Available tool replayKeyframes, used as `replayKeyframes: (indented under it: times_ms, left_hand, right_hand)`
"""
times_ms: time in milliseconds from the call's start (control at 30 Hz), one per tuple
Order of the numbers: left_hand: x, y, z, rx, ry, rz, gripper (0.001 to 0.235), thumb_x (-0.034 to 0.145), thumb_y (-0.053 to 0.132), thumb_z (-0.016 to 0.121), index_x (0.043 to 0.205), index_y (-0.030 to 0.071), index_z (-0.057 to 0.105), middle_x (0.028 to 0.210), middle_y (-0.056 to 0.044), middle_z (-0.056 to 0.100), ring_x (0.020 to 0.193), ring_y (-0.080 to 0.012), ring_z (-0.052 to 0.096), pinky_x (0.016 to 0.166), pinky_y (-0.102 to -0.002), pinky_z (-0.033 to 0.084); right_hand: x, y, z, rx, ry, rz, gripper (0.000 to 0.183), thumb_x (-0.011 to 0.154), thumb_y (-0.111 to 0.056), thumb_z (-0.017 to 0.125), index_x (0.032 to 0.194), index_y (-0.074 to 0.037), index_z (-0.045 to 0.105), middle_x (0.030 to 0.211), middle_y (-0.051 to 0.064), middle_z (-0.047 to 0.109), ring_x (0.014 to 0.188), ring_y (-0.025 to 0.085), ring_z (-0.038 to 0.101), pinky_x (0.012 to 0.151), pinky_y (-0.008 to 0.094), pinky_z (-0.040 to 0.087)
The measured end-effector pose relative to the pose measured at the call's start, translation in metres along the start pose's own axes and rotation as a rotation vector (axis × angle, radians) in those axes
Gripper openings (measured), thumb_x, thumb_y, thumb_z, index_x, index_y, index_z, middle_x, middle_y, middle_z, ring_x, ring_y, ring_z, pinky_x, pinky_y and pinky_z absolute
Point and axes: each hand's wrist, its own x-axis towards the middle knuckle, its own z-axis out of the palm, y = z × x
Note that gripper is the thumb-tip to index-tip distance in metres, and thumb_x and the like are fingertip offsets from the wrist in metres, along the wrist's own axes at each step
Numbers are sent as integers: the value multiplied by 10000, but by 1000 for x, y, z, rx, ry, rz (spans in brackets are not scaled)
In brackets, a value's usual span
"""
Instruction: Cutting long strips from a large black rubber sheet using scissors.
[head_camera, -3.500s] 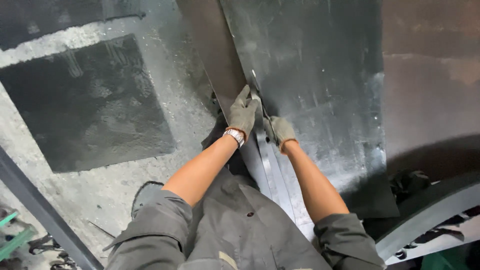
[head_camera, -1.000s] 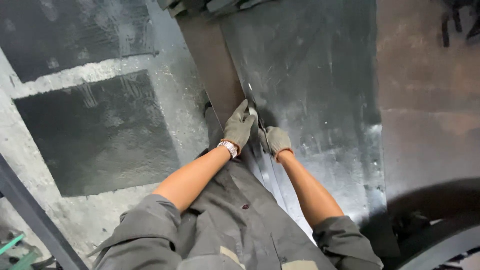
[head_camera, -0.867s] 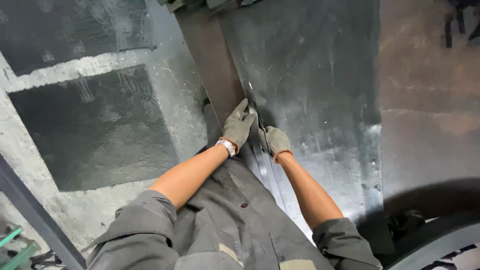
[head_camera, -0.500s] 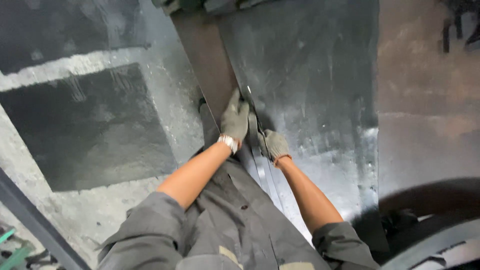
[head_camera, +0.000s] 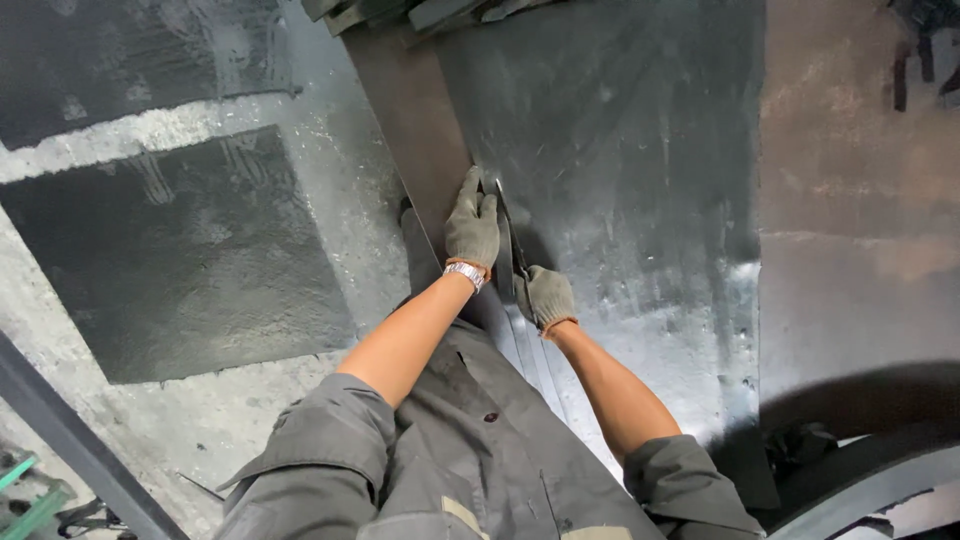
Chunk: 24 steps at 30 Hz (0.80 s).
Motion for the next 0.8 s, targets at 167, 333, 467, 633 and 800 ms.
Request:
replayKeyframes:
  times_ms: [167, 333, 467, 633, 800]
  left_hand:
    - [2, -5, -1, 12, 35, 48, 541, 976, 294, 592, 1506, 321, 485, 1295, -102, 705, 1173, -285, 680, 1007, -400, 508]
    - [-4, 7, -20, -21, -48, 11, 549, 959, 332, 594, 1496, 269, 503, 1257, -98, 728, 1149, -278, 697, 1006, -395, 515]
    - [-4, 3, -22, -63, -55, 111, 506, 980, 356, 619, 1453, 184, 561, 1268, -126, 706, 1189, -281, 662, 1005, -398, 496]
    - [-6, 0, -22, -126, -112, 81, 524, 978, 371, 603, 1462, 178, 545, 1196, -111, 747, 1130, -255, 717, 980, -380, 527]
    - [-10, 7, -27, -146, -160, -14, 545, 955, 362, 590, 1465, 175, 547, 1143, -100, 764, 1039, -240, 742, 926, -364, 557]
  right_hand:
    - [-5, -4, -5, -14, 20, -21, 444, 889, -487, 631, 868, -57, 738, 827, 249, 705, 845, 460, 689, 744, 537, 542]
    - [-5, -41, -51, 102, -197, 135, 510, 946, -546, 536, 905, -73, 723, 788, 222, 727, 815, 433, 724, 736, 531, 549]
    - [43, -17, -22, -86, -82, -102, 511, 982, -534, 527, 952, -60, 714, 876, 252, 701, 878, 475, 672, 748, 546, 523]
    - [40, -32, -41, -19, -164, -18, 471, 961, -486, 493, 948, -71, 715, 848, 214, 744, 897, 425, 713, 802, 511, 539]
    - [38, -28, -41, -17, -149, -78, 484, 976, -493, 502, 978, -67, 731, 879, 220, 732, 919, 441, 700, 816, 512, 534]
